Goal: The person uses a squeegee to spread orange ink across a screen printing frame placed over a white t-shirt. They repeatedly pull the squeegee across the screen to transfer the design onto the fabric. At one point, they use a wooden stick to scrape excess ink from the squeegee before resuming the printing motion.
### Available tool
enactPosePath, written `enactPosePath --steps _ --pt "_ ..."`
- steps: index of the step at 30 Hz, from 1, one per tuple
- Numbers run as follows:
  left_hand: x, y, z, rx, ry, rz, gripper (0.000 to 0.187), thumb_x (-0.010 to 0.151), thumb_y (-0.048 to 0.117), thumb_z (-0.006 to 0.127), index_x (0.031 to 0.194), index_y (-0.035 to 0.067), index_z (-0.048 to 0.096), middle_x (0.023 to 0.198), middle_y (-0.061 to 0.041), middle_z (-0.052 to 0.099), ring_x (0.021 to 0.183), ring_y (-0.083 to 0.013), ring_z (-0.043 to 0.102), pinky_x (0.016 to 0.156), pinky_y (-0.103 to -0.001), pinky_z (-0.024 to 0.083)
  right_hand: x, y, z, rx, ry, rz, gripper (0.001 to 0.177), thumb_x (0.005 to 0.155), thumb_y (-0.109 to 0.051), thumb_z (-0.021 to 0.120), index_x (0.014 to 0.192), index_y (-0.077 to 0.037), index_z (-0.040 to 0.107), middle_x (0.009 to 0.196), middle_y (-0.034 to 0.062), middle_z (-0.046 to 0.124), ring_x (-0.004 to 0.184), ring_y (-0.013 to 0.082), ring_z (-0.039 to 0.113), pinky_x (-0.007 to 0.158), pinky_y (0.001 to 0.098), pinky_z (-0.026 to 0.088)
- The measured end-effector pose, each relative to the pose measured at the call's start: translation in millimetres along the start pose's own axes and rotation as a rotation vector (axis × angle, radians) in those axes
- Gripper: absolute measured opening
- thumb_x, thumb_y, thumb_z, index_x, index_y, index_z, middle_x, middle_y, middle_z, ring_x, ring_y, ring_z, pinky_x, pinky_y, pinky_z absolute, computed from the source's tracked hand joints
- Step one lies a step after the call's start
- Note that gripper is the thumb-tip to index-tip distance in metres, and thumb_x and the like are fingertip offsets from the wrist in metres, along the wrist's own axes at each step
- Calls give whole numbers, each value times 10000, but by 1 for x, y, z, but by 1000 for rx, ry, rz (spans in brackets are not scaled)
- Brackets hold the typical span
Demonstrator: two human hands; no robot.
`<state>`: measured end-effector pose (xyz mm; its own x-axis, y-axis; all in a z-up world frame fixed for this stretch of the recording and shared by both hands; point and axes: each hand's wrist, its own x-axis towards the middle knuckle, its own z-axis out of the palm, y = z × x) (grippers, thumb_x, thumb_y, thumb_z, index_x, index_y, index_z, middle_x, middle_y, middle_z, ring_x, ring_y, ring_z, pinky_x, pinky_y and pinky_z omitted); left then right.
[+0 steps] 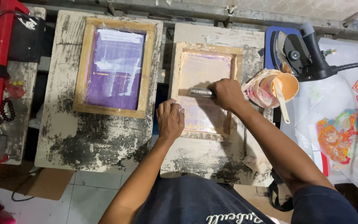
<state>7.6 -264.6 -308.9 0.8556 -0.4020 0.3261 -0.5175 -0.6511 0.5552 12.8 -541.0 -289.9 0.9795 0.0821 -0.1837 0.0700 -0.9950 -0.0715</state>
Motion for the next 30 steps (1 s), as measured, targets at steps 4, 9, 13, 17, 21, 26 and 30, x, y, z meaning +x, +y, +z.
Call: enactPosePath --steps 4,9,13,17,21,26,30 --pt "2 -4 3 23 12 6 134 1003 284 563 947 162 565 1160 -28 539 1091 -283 550 878 -449 448 35 3 -19 -112 435 -17 29 825 -321 740 823 -293 750 703 -25 704 757 246 716 720 408 564" --pt "4 -2 -1 30 14 16 142 1013 283 552 943 160 560 1155 -34 538 1088 -288 552 875 -451 446 21 -19 16 -93 462 -12 161 956 -364 606 985 -299 750 889 -34 763 874 237 696 877 458 453" --pt "3 -3 3 38 23 12 165 1008 311 559 939 161 569 1148 -34 550 1091 -293 565 873 -452 454 -14 -34 0 38 411 -36 186 984 -328 586 951 -301 767 885 -37 761 840 248 687 696 377 512" --pt "3 -4 4 37 18 19 132 986 295 578 944 171 565 1153 -23 539 1096 -283 553 854 -441 452 22 4 -7 -52 351 -25 92 733 -298 775 744 -249 698 700 -44 697 747 248 698 644 380 550" --pt "2 -4 3 41 9 2 152 995 301 559 936 162 575 1150 -32 546 1097 -291 555 856 -443 454 74 32 -10 -100 375 -24 122 742 -325 784 779 -244 700 695 -34 680 727 262 707 624 394 556" --pt "5 0 -1 50 -11 -2 166 998 302 552 935 151 585 1152 -37 549 1098 -297 557 856 -448 459 115 39 13 -145 374 18 105 688 -291 779 707 -252 683 634 -64 645 706 249 703 608 379 560" --pt "10 3 -7 29 -12 -12 173 1038 256 483 914 152 544 1127 -33 525 1048 -284 537 828 -428 444 114 25 20 -92 261 21 130 757 -339 759 755 -210 738 664 9 686 729 271 728 644 408 591"
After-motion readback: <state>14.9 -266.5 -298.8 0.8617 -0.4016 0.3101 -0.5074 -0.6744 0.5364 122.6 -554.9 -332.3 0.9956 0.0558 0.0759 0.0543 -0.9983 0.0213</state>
